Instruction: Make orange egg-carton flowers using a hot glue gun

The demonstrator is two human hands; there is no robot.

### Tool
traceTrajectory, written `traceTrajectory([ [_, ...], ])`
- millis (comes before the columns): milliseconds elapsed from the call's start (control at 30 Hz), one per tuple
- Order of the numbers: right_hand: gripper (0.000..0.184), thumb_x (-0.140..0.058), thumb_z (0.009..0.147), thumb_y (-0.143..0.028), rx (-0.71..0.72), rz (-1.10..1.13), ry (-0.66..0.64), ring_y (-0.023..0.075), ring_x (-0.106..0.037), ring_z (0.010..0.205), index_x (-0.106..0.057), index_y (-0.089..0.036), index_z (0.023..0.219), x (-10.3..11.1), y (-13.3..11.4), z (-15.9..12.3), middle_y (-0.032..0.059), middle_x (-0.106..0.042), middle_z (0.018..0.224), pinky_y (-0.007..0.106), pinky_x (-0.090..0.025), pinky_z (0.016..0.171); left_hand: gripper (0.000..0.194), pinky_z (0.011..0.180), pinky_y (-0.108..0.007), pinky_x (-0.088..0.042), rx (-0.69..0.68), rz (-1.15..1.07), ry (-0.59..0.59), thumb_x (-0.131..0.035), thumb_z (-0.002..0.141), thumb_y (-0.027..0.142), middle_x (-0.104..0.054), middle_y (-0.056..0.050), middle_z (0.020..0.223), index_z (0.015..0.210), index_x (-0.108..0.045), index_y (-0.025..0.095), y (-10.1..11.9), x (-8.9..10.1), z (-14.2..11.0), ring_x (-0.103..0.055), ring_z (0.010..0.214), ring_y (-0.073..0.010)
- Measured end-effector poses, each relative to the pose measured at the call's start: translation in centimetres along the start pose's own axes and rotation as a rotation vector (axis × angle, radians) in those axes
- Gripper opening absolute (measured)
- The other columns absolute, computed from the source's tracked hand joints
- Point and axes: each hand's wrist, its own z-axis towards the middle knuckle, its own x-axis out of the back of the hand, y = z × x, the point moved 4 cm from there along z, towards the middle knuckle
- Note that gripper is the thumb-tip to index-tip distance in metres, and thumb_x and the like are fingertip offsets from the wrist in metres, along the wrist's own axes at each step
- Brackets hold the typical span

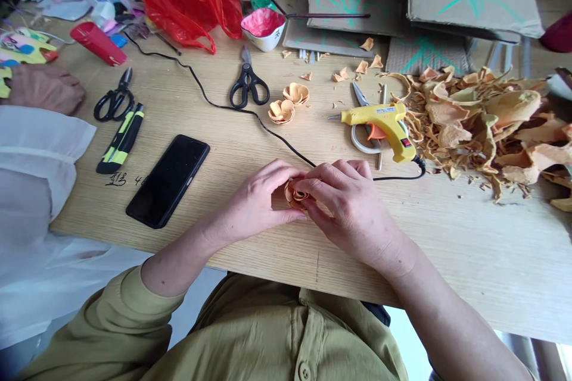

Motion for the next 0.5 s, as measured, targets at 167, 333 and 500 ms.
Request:
traceTrajectory([
  [167, 0.008, -0.063, 0.099, -0.023, -0.002, 0.002, 0.005, 0.0221, -0.063, 0.085, -0.07, -0.023, 0.102, 0.09, -0.01, 0.07, 0.006, -0.075, 0.101, 0.041, -0.037, 0.079, 0.043, 0.095, -0.038, -0.054, 0.002, -0.002, 0.001, -0.084, 0.08, 0.024, -0.066, -0.007, 0.112, 0.116, -0.062, 0.02, 0.18, 0.06, -0.04, -0.067, 0.105, -0.0239],
  [333, 0.006, -0.064, 0.098, -0.019, 0.023, -0.029, -0.005, 0.0222, -0.061, 0.082, -0.07, -0.021, 0.1, 0.23, -0.22, 0.21, 0.0068, -0.074, 0.098, 0.041, -0.037, 0.079, 0.043, 0.094, -0.036, -0.054, 0.001, 0.016, -0.001, -0.084, 0.08, 0.023, -0.065, -0.007, 0.11, 0.116, -0.061, 0.018, 0.27, 0.06, -0.06, -0.066, 0.103, -0.0227],
  [500, 0.008, -0.063, 0.098, -0.02, 0.058, -0.065, -0.017, 0.0227, -0.062, 0.082, -0.07, -0.02, 0.1, 0.24, -0.42, 0.29, 0.0075, -0.074, 0.098, 0.042, -0.037, 0.08, 0.039, 0.093, -0.036, -0.055, -0.001, 0.002, 0.006, -0.084, 0.08, 0.023, -0.065, -0.007, 0.108, 0.112, -0.062, 0.018, 0.13, 0.05, -0.07, -0.066, 0.104, -0.0233],
])
